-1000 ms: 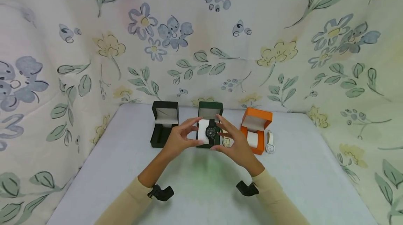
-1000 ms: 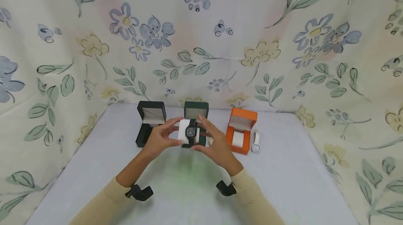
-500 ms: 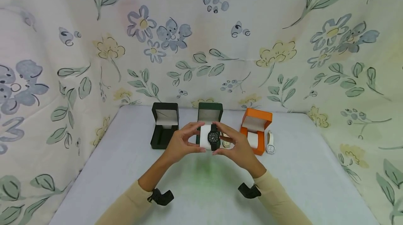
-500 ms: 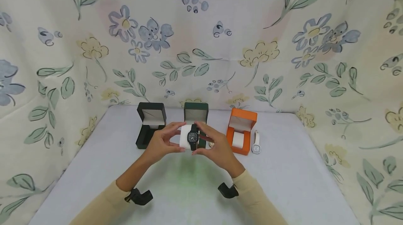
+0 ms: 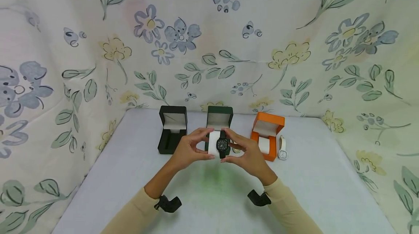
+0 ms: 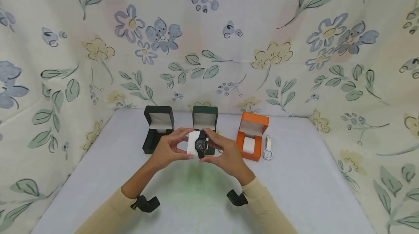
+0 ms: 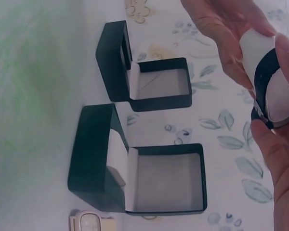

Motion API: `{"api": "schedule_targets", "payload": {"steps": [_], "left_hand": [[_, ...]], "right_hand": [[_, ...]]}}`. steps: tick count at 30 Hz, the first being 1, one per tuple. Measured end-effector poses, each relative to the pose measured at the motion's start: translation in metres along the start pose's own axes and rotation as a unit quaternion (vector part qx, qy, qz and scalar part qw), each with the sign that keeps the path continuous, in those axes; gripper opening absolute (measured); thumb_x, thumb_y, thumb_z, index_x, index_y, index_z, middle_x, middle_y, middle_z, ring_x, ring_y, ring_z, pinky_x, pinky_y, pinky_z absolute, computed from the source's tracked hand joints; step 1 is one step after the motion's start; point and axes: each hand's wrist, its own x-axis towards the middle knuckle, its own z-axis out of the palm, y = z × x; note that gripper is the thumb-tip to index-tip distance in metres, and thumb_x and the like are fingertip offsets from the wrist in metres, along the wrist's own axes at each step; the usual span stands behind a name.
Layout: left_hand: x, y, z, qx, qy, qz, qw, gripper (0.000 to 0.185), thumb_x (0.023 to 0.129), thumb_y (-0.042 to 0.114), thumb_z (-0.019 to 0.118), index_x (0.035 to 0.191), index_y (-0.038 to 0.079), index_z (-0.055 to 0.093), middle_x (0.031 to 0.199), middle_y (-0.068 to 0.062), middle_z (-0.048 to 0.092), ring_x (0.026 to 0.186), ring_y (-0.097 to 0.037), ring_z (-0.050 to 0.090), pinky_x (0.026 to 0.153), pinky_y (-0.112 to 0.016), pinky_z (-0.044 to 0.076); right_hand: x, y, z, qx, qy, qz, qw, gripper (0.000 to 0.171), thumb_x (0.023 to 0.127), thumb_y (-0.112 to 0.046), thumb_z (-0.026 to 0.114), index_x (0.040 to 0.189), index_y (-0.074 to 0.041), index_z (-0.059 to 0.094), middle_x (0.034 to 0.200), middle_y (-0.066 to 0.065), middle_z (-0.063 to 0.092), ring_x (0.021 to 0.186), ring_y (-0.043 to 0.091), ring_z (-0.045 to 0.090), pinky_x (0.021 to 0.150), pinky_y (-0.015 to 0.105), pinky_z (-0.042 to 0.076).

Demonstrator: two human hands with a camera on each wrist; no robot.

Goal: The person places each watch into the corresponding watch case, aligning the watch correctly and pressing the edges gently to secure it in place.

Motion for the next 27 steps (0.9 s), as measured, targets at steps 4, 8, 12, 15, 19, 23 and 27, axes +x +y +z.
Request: {"api": "schedule_targets", "payload": {"steps": [4, 8, 12, 15, 19, 23, 27], "left_hand": [[-0.001, 0.0, 0.0, -0.005, -0.004, -0.002, 1.0, 0.081, 0.073, -0.008, 0.087, 0.146, 0.009, 0.056, 0.141, -0.009, 0.055, 0.112, -0.029, 0.06, 0.075, -0.041, 0.063], [-0.002, -0.001, 0.001, -0.01, -0.009, 0.0, 0.9999, 0.081, 0.073, -0.011, 0.086, 0.146, 0.007, 0.056, 0.142, -0.012, 0.054, 0.112, -0.031, 0.06, 0.073, -0.043, 0.063], [-0.003, -0.002, 0.002, -0.006, -0.004, 0.003, 1.0, 0.081, 0.073, -0.011, 0.086, 0.146, 0.007, 0.056, 0.142, -0.012, 0.053, 0.113, -0.03, 0.059, 0.073, -0.042, 0.063], [-0.004, -0.002, 0.002, -0.003, 0.002, 0.002, 1.0, 0.079, 0.074, -0.009, 0.086, 0.145, 0.009, 0.057, 0.142, -0.01, 0.054, 0.113, -0.029, 0.059, 0.073, -0.041, 0.063], [-0.005, -0.002, 0.004, -0.006, 0.007, 0.01, 0.9999, 0.078, 0.074, -0.008, 0.087, 0.145, 0.009, 0.058, 0.141, -0.011, 0.054, 0.113, -0.03, 0.06, 0.074, -0.041, 0.063], [-0.005, 0.0, 0.007, -0.01, 0.008, 0.014, 0.9998, 0.078, 0.075, -0.007, 0.087, 0.145, 0.008, 0.057, 0.141, -0.012, 0.052, 0.113, -0.029, 0.06, 0.075, -0.041, 0.063], [-0.005, 0.001, 0.007, -0.014, 0.008, 0.016, 0.9997, 0.08, 0.074, -0.009, 0.086, 0.146, 0.007, 0.055, 0.142, -0.011, 0.052, 0.112, -0.027, 0.06, 0.076, -0.041, 0.063]], "right_hand": [[0.0, -0.001, 0.0, 0.009, -0.01, 0.007, 1.0, 0.092, 0.071, -0.007, 0.091, 0.152, -0.008, 0.048, 0.15, 0.01, 0.052, 0.13, 0.027, 0.058, 0.092, 0.038, 0.057], [-0.001, -0.003, 0.001, 0.021, -0.017, 0.018, 0.999, 0.09, 0.071, -0.007, 0.091, 0.151, -0.009, 0.049, 0.149, 0.01, 0.054, 0.131, 0.026, 0.057, 0.093, 0.034, 0.056], [-0.001, -0.004, 0.002, 0.027, -0.012, 0.021, 0.999, 0.09, 0.071, -0.005, 0.091, 0.151, -0.009, 0.049, 0.148, 0.011, 0.055, 0.13, 0.025, 0.058, 0.094, 0.034, 0.055], [-0.001, -0.004, 0.004, 0.031, -0.005, 0.022, 0.999, 0.09, 0.07, -0.003, 0.091, 0.151, -0.009, 0.05, 0.146, 0.01, 0.056, 0.128, 0.025, 0.059, 0.094, 0.034, 0.055], [-0.002, -0.004, 0.007, 0.033, 0.008, 0.019, 0.999, 0.09, 0.07, -0.001, 0.091, 0.15, -0.008, 0.051, 0.146, 0.012, 0.056, 0.127, 0.027, 0.06, 0.093, 0.039, 0.056], [-0.003, -0.003, 0.011, 0.028, 0.021, 0.013, 0.999, 0.089, 0.071, -0.001, 0.091, 0.151, -0.008, 0.05, 0.148, 0.012, 0.054, 0.127, 0.029, 0.06, 0.091, 0.044, 0.057], [-0.003, -0.004, 0.012, 0.022, 0.021, 0.01, 0.999, 0.09, 0.073, -0.002, 0.09, 0.152, -0.009, 0.048, 0.15, 0.011, 0.053, 0.128, 0.028, 0.06, 0.091, 0.045, 0.057]]}}
